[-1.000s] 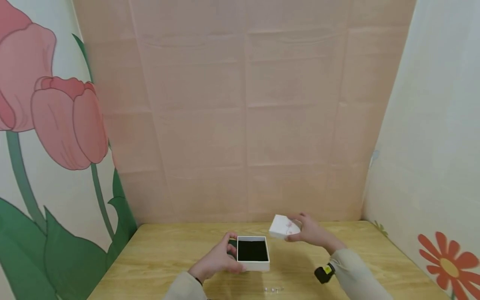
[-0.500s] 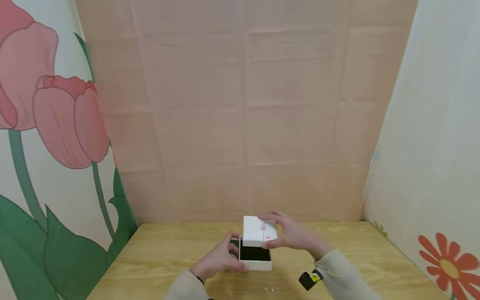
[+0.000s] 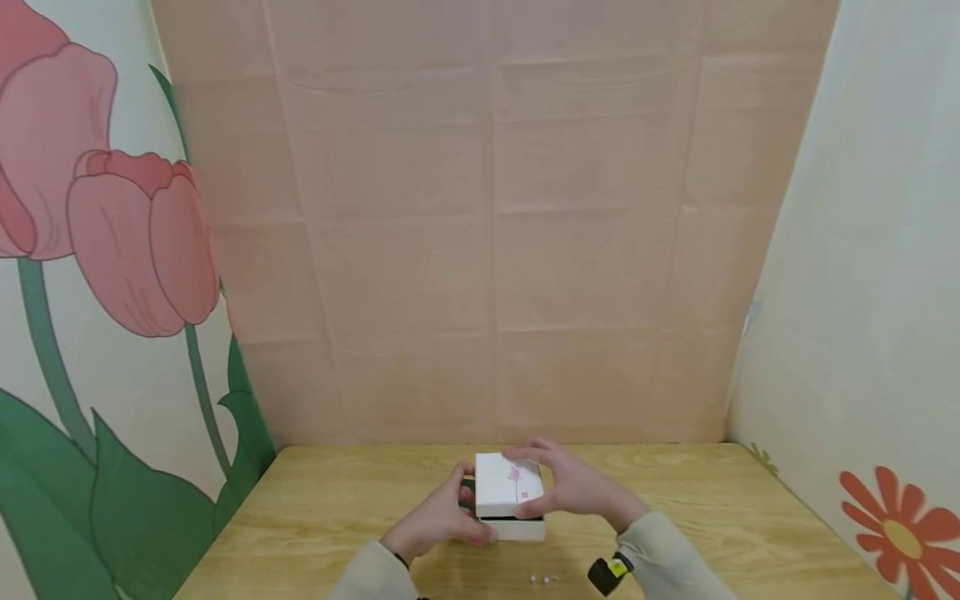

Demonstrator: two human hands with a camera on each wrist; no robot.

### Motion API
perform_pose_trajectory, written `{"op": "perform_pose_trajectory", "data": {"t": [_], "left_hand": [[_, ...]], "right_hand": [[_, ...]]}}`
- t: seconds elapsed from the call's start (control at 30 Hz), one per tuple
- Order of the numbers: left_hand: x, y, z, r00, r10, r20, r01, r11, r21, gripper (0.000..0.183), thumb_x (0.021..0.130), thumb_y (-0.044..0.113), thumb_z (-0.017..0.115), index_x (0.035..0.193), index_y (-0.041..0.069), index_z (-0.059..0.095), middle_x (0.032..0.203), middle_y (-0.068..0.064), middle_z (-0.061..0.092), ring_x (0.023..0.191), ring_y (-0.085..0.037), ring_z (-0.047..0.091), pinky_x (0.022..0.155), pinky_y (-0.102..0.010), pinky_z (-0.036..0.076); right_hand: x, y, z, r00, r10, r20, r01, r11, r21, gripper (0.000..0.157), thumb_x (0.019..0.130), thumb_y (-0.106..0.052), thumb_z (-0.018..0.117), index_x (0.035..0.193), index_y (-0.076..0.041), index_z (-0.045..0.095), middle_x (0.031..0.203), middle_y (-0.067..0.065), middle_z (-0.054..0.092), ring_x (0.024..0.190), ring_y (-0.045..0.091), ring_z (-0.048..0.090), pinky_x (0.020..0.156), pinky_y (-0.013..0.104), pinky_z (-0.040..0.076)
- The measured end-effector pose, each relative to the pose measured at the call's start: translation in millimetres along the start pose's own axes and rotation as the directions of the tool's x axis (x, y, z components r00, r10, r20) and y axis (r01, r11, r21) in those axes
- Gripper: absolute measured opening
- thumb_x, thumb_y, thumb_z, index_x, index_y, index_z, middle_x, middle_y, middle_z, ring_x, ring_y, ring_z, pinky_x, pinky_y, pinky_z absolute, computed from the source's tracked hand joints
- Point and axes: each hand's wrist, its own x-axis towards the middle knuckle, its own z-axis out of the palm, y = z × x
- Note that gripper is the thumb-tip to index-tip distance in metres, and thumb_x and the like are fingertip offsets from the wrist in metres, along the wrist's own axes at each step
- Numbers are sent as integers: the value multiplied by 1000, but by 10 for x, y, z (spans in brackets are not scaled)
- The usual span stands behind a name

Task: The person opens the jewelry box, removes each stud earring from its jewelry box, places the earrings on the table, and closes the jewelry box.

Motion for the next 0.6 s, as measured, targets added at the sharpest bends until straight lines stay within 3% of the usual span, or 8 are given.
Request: {"op": "perform_pose_trajectory", "data": {"t": [0.6], "left_hand": [[3,-32,-10,1000,8,-10,-7,1000,17,78,64,-4,76,127,10,31,93,-14,55,77,-23,59,65,-37,53]], "right_hand": [[-24,29,46,1000,-24,20,23,1000,10,81,65,-45,79,132,-11,50,126,6,44,114,31,43,88,57,36]]}}
